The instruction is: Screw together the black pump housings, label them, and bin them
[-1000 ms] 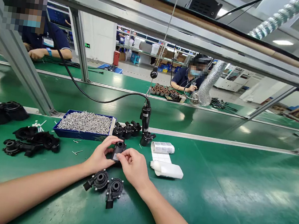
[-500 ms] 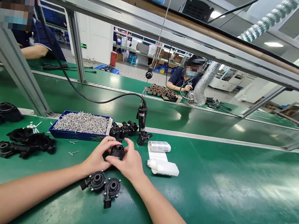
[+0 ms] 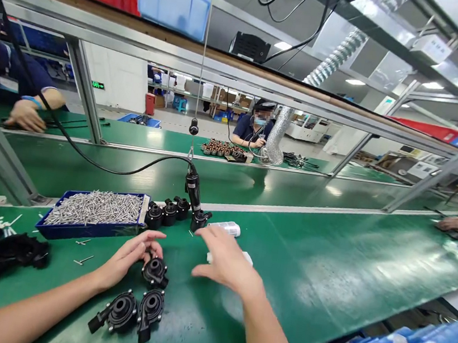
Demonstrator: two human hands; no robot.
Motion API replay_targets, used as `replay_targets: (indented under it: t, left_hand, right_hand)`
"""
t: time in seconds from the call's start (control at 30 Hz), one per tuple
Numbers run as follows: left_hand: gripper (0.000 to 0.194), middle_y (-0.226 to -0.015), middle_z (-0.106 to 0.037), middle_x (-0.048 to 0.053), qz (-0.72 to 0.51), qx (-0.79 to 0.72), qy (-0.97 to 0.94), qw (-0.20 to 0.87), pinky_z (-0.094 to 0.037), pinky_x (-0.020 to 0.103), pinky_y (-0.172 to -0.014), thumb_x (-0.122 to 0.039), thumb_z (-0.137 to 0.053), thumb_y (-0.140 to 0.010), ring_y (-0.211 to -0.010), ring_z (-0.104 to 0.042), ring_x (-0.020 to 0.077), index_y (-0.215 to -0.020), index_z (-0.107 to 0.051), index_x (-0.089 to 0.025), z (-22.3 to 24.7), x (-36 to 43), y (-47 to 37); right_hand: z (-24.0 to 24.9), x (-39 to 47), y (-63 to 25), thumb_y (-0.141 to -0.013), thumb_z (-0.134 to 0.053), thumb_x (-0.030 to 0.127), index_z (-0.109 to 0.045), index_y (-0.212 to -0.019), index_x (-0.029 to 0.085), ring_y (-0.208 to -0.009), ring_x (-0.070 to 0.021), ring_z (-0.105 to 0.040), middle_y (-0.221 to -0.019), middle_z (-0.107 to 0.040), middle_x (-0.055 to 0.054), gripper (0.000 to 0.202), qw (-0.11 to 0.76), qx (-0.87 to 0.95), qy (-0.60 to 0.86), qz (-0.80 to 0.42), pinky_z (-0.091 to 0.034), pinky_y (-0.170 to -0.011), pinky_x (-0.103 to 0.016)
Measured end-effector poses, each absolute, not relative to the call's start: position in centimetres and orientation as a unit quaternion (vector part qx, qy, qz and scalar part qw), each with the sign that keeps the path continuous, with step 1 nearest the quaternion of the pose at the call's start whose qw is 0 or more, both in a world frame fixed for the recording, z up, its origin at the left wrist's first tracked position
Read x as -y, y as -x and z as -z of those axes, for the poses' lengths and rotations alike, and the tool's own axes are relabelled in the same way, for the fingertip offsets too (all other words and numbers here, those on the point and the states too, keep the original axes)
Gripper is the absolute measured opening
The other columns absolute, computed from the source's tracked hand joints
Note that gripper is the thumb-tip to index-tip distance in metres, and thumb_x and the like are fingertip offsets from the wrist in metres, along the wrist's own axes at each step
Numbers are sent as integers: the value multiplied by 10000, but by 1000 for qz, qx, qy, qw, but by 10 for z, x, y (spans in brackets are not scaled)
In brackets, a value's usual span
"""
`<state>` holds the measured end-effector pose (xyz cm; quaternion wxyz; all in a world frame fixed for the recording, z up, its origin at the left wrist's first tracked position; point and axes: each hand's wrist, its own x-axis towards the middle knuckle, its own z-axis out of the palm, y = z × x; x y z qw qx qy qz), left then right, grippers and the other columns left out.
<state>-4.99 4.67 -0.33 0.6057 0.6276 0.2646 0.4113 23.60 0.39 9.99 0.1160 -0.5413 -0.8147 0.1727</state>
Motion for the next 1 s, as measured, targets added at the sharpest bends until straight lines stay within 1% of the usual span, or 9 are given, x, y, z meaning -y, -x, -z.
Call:
replay_targets:
  t: [0.07, 0.13, 0.23, 0.3, 0.43, 0.53, 0.7, 0.87, 1.0]
  left_hand:
    - [702, -880, -719, 94, -389, -271, -619, 626, -492, 268, -583, -780, -542, -976, -656, -612, 175, -1257, -639, -144, 4, -46, 49]
    - [714, -819, -721, 90, -379, -294, -613, 627, -490, 260, -545, -806, -540, -961, -604, -612, 167, -1176, -668, -137, 6, -46, 47]
    - [688, -781, -723, 87, -382, -328, -624, 598, -525, 261, -556, -801, -560, -952, -617, -649, 173, -1058, -698, -136, 6, -51, 42]
    - [650, -752, -715, 75, -383, -333, -651, 565, -541, 268, -553, -779, -602, -937, -609, -664, 178, -985, -702, -139, 4, -60, 33]
    - [517, -751, -699, 53, -405, -312, -696, 503, -584, 302, -598, -664, -780, -843, -663, -683, 198, -912, -704, -158, -2, -87, -6]
    - [422, -1010, -747, 96, -439, -281, -718, 462, -625, 368, -809, -523, -863, -791, -922, -721, 248, -1009, -741, -183, -6, -99, -43]
    - [649, -1353, -715, 126, -447, -231, -758, 415, -542, 478, -1103, -379, -966, -655, -1249, -664, 338, -1242, -734, -230, -4, -95, -77]
    - [262, -1108, -800, 82, -429, -252, -771, 397, -596, 387, -941, -324, -754, -889, -1006, -747, 272, -1127, -764, -215, 5, -90, -75]
    - [205, -998, -803, 62, -439, -279, -760, 391, -590, 329, -832, -301, -643, -948, -886, -743, 234, -1072, -771, -200, 6, -92, -73]
  right_hand:
    - [-105, -4, -264, -608, -978, 206, -549, -1438, 228, -1342, -389, -549, -1450, -566, -155, 934, 66, 761, 622, -173, -496, -1098, -498]
    - [-100, -11, -285, -525, -961, 109, -567, -1411, 217, -1221, -393, -618, -1361, -610, -159, 975, 14, 711, 676, -191, -543, -970, -459]
    - [-85, -29, -300, -602, -865, 76, -603, -1324, 215, -893, -292, -700, -1113, -699, -98, 781, 12, 687, 688, -233, -521, -725, -336]
    - [-79, -41, -304, -694, -819, 131, -600, -1282, 207, -795, -242, -686, -1027, -713, -71, 632, 51, 694, 672, -252, -479, -667, -295]
    - [-81, -54, -312, -753, -826, 236, -575, -1230, 200, -936, -244, -677, -1155, -712, -85, 541, 143, 714, 636, -255, -477, -761, -292]
    - [-82, -56, -316, -768, -815, 254, -614, -1147, 196, -961, -241, -665, -1128, -723, -58, 433, 181, 732, 606, -253, -474, -800, -295]
    - [-77, -58, -311, -742, -864, 274, -735, -922, 191, -875, -242, -660, -911, -728, -18, 236, 185, 759, 563, -270, -461, -759, -295]
    - [-76, -55, -307, -775, -857, 307, -765, -1081, 216, -952, -254, -691, -1053, -767, -41, 333, 215, 755, 542, -299, -505, -824, -316]
    - [-79, -54, -311, -869, -717, 312, -722, -1020, 187, -875, -225, -691, -1032, -759, -68, 196, 250, 735, 547, -313, -535, -793, -322]
